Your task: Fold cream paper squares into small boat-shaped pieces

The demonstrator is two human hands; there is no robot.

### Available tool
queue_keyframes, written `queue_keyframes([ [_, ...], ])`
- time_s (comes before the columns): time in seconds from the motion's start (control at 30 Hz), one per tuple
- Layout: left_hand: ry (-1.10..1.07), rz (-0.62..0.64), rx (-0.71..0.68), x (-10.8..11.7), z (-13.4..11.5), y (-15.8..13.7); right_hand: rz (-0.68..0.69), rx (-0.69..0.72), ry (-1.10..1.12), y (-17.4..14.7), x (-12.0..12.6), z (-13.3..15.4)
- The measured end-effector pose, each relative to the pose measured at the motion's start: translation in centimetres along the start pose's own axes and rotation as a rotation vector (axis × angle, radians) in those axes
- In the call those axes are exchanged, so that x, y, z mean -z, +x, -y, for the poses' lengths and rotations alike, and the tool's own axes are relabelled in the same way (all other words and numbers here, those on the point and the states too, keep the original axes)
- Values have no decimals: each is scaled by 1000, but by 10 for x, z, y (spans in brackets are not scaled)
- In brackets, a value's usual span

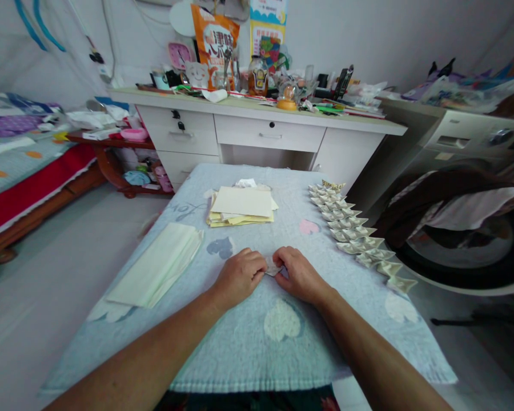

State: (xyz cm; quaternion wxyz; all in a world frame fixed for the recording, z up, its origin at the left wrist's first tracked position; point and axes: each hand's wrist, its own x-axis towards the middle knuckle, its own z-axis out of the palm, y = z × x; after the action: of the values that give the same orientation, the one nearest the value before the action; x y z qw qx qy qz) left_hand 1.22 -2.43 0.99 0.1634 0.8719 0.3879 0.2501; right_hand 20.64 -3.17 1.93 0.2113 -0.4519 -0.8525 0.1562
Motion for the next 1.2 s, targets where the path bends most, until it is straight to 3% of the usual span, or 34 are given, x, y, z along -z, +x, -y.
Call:
queue_keyframes([
  [0.17, 51, 55, -39, 2, -1, -1, 39, 65, 21, -3, 3, -2],
  [0.4, 70, 92, -36, 1, 0, -1, 35, 52, 1, -3, 4, -2],
  [0.57, 20, 46, 0, 0, 0, 1, 11, -21, 33, -3, 0, -4],
  [0.83, -37, -30, 209, -1, 3, 6, -14, -141, 90, -2, -3, -9],
  [1.2, -6, 17, 224, 0, 3, 9, 1, -247, 37, 1, 1, -1],
])
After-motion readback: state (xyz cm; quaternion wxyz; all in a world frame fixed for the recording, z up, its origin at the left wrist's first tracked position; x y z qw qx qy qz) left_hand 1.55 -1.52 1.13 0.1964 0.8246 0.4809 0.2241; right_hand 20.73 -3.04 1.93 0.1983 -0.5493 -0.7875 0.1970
